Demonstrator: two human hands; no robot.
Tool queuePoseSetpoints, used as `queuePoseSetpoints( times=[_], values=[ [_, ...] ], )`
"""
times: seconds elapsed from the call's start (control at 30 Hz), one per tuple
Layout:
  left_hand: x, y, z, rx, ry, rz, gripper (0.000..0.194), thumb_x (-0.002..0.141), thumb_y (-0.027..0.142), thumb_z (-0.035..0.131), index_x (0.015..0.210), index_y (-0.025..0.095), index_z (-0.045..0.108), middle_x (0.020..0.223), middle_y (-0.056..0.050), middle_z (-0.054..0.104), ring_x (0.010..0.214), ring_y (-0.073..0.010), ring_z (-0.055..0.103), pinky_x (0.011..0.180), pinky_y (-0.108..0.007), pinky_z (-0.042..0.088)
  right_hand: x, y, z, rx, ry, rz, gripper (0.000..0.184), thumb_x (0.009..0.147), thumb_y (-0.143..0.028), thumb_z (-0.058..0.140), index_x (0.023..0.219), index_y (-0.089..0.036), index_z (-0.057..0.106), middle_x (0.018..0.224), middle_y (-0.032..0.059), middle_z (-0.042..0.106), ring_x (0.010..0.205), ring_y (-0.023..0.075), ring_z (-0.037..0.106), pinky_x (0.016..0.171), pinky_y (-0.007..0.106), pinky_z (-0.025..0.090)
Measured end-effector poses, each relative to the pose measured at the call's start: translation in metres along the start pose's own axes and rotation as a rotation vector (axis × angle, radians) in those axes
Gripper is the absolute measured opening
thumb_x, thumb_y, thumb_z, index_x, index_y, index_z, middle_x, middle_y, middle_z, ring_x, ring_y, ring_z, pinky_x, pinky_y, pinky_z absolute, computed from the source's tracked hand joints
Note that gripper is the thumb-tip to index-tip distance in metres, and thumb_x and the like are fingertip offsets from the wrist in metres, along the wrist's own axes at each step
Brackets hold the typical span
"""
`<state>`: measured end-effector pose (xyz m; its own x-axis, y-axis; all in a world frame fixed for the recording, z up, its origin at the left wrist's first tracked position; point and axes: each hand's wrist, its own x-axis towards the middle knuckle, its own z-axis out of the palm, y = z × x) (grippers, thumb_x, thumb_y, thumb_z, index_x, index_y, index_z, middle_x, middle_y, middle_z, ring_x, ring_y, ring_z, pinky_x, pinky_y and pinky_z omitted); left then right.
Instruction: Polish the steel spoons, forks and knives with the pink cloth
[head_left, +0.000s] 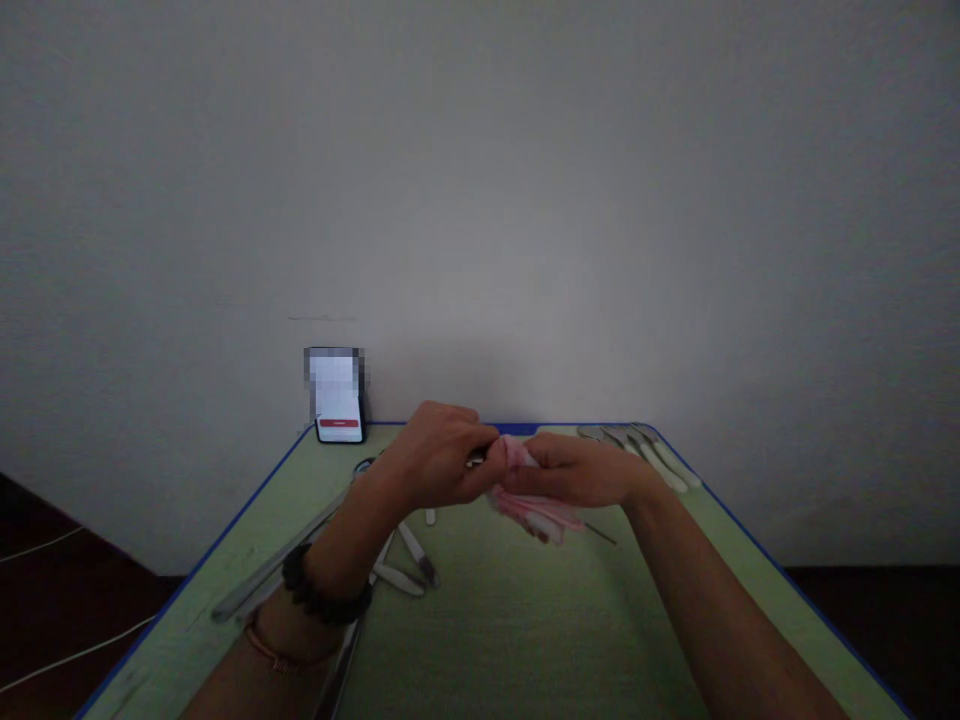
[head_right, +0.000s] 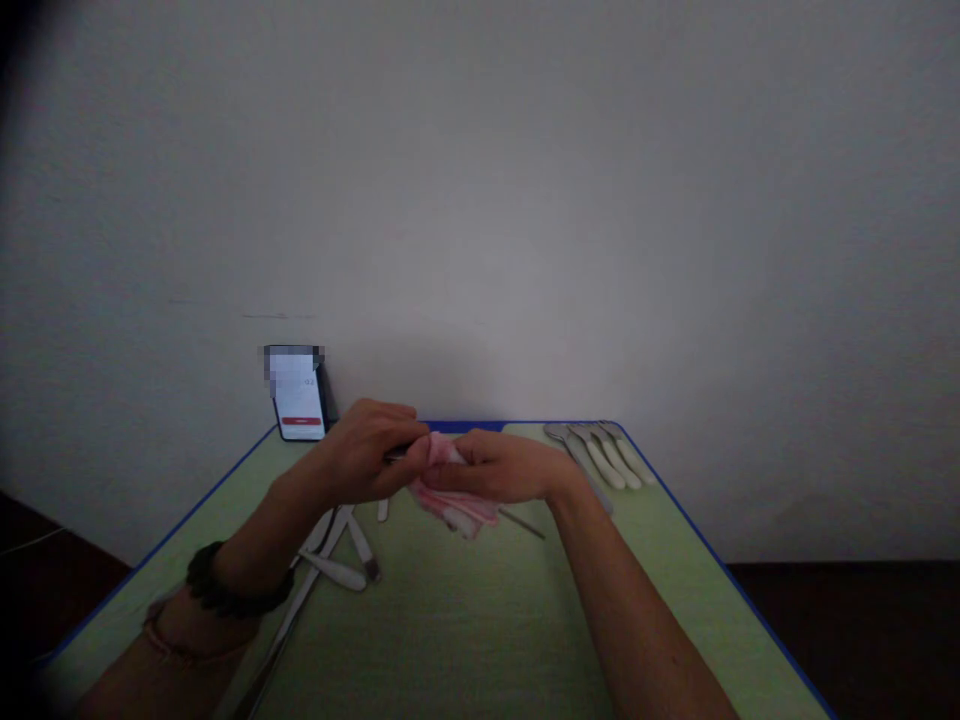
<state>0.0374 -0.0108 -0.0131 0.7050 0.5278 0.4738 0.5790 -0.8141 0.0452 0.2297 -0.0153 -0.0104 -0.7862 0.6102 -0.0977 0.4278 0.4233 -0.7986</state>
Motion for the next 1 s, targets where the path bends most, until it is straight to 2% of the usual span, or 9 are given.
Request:
queuePoseSetpoints(
  times=[0.1, 0.2, 0.37, 0.47, 0.57, 0.67, 0.73, 0.87, 1.0],
  values=[
    [0.002, 0.002, 0.003, 0.010, 0.018, 0.014, 0.038, 0.084, 0.026, 0.034, 0.052, 0.017, 0.051, 0.047, 0.001, 0.043, 0.046, -0.0115, 0.038, 0.049, -0.026, 0.020, 0.000, -0.002, 0.000, 0.016, 0.018, -0.004, 0.051, 0.080, -0.064, 0.041, 0.062, -0.017, 0.044, 0.054, -0.0050, 0.037, 0.049, 0.0073, 0.032, 0.046, 0.022, 0.027],
    [-0.003, -0.009, 0.000, 0.045, 0.057, -0.003, 0.037, 0.083, 0.027, 0.037, 0.049, 0.017, 0.048, 0.046, 0.001, 0.042, 0.046, -0.0109, 0.036, 0.049, -0.026, 0.021, 0.000, 0.007, -0.003, 0.040, -0.021, 0.021, 0.050, 0.080, -0.064, 0.042, 0.066, -0.016, 0.047, 0.055, -0.0042, 0.042, 0.049, 0.0074, 0.036, 0.046, 0.021, 0.028],
    [-0.013, -0.032, -0.006, 0.046, 0.075, -0.110, 0.040, 0.084, 0.031, 0.036, 0.047, 0.017, 0.040, 0.046, 0.003, 0.036, 0.044, -0.0091, 0.032, 0.049, -0.024, 0.022, -0.010, 0.032, -0.014, 0.065, -0.032, 0.104, 0.051, 0.079, -0.064, 0.044, 0.070, -0.014, 0.050, 0.060, -0.0032, 0.044, 0.051, 0.0076, 0.037, 0.046, 0.021, 0.030],
    [-0.018, -0.040, -0.010, 0.004, 0.100, -0.185, 0.039, 0.083, 0.032, 0.034, 0.046, 0.017, 0.037, 0.047, 0.004, 0.033, 0.044, -0.0081, 0.030, 0.049, -0.023, 0.022, -0.017, 0.037, -0.018, 0.025, 0.005, 0.130, 0.049, 0.082, -0.062, 0.040, 0.072, -0.015, 0.051, 0.061, -0.0025, 0.045, 0.053, 0.0090, 0.040, 0.048, 0.021, 0.032],
    [-0.021, -0.044, -0.011, -0.054, 0.089, -0.304, 0.040, 0.081, 0.034, 0.032, 0.045, 0.017, 0.038, 0.044, 0.004, 0.032, 0.042, -0.0075, 0.031, 0.047, -0.023, 0.022, -0.017, 0.029, -0.018, -0.100, 0.035, 0.117, 0.047, 0.087, -0.056, 0.036, 0.073, -0.014, 0.053, 0.060, -0.0020, 0.047, 0.054, 0.0102, 0.042, 0.052, 0.022, 0.034],
    [-0.021, -0.046, -0.012, -0.132, 0.021, -0.469, 0.047, 0.081, 0.039, 0.030, 0.043, 0.016, 0.044, 0.039, 0.003, 0.034, 0.038, -0.0077, 0.034, 0.045, -0.022, 0.023, -0.010, 0.013, -0.013, -0.303, 0.120, 0.092, 0.042, 0.089, -0.048, 0.036, 0.076, -0.014, 0.058, 0.063, 0.0003, 0.054, 0.057, 0.0116, 0.045, 0.055, 0.023, 0.034],
    [-0.019, -0.046, -0.010, -0.181, -0.016, -0.523, 0.049, 0.081, 0.042, 0.030, 0.042, 0.016, 0.046, 0.037, 0.003, 0.035, 0.037, -0.0080, 0.034, 0.044, -0.022, 0.023, -0.004, 0.001, -0.008, -0.429, 0.178, 0.103, 0.037, 0.090, -0.042, 0.039, 0.079, -0.014, 0.061, 0.064, 0.0016, 0.057, 0.057, 0.0122, 0.048, 0.056, 0.023, 0.033],
    [-0.012, -0.036, 0.001, -0.235, -0.071, -0.479, 0.048, 0.082, 0.039, 0.032, 0.042, 0.016, 0.046, 0.038, 0.004, 0.037, 0.038, -0.0076, 0.035, 0.044, -0.022, 0.023, 0.009, -0.013, 0.007, -0.581, 0.193, 0.097, 0.033, 0.092, -0.035, 0.037, 0.083, -0.016, 0.062, 0.061, 0.0027, 0.060, 0.055, 0.0124, 0.049, 0.056, 0.023, 0.030],
    [-0.001, -0.020, 0.018, -0.208, -0.085, -0.410, 0.051, 0.086, 0.037, 0.031, 0.042, 0.015, 0.047, 0.041, 0.002, 0.043, 0.042, -0.0083, 0.036, 0.046, -0.023, 0.022, 0.019, -0.007, 0.018, -0.713, 0.301, 0.086, 0.027, 0.091, -0.030, 0.041, 0.084, -0.016, 0.062, 0.072, 0.0067, 0.065, 0.060, 0.0139, 0.052, 0.057, 0.024, 0.029]
  ],
)
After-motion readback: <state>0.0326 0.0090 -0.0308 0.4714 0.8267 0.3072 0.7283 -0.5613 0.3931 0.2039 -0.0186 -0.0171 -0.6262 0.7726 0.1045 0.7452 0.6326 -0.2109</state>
